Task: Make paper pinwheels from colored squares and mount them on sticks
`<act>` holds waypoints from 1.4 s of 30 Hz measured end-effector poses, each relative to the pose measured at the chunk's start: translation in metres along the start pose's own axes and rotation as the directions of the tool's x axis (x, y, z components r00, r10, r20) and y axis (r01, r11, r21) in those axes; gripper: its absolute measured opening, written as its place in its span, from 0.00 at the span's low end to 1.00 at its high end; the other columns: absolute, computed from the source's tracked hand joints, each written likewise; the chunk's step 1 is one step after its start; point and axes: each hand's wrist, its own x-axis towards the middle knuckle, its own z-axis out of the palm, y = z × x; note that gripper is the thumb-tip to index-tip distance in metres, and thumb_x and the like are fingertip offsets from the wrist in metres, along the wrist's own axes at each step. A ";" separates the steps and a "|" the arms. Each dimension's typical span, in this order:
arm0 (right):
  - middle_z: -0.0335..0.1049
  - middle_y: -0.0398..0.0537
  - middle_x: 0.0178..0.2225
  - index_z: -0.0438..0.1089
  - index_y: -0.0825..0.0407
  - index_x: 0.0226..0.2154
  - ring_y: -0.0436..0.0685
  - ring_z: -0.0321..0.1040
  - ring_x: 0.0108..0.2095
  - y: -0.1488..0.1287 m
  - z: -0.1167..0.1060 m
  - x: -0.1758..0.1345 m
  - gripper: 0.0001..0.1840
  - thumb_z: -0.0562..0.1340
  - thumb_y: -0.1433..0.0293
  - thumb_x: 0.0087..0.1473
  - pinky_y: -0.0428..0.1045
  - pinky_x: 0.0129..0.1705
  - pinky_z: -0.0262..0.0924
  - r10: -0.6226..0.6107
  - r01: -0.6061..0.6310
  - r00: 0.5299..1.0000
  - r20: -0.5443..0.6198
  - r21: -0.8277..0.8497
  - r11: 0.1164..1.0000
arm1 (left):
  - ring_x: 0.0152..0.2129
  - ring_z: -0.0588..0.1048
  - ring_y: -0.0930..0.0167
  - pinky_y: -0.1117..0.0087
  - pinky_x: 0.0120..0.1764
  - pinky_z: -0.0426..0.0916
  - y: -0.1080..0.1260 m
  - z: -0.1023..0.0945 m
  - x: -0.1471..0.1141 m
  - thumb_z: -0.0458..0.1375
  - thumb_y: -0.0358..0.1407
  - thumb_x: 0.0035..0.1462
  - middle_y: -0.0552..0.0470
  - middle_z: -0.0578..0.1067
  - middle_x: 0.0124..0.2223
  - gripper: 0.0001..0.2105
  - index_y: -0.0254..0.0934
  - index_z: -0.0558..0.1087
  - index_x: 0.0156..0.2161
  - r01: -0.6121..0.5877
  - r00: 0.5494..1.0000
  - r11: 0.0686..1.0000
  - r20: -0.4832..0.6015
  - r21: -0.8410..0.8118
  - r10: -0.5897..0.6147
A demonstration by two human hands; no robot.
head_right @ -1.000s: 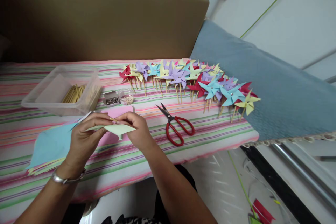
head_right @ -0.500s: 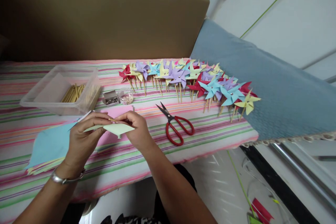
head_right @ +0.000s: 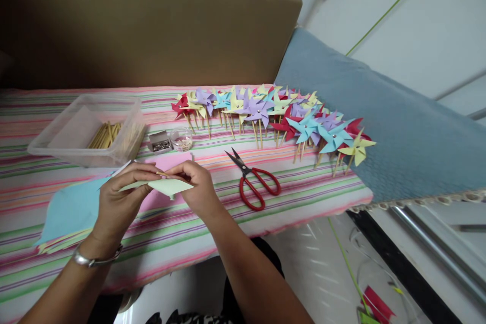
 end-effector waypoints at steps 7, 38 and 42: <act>0.69 0.42 0.25 0.73 0.51 0.25 0.51 0.67 0.27 -0.001 0.000 0.000 0.04 0.67 0.68 0.43 0.45 0.28 0.62 0.000 0.000 1.000 0.001 0.015 1.000 | 0.37 0.74 0.71 0.67 0.45 0.67 0.001 0.000 -0.001 0.61 0.26 0.51 0.54 0.77 0.36 0.08 0.42 0.77 0.33 0.017 1.000 1.000 -0.007 -0.008 -0.017; 0.70 0.43 0.25 0.75 0.51 0.24 0.52 0.66 0.28 -0.007 0.005 -0.004 0.07 0.62 0.77 0.46 0.47 0.33 0.60 -0.216 0.205 0.976 -0.028 -0.214 0.955 | 0.31 0.74 0.73 0.55 0.55 0.63 0.003 0.006 -0.002 0.63 0.26 0.48 0.56 0.76 0.32 0.06 0.41 0.76 0.28 0.113 0.986 0.977 -0.104 -0.182 -0.134; 0.70 0.44 0.25 0.75 0.51 0.24 0.52 0.67 0.28 -0.006 0.006 -0.004 0.07 0.62 0.77 0.45 0.47 0.33 0.60 -0.224 0.214 0.974 -0.027 -0.208 0.954 | 0.31 0.74 0.73 0.55 0.55 0.63 0.004 0.006 -0.002 0.62 0.26 0.48 0.56 0.76 0.31 0.06 0.40 0.76 0.28 0.105 0.987 0.980 -0.103 -0.168 -0.123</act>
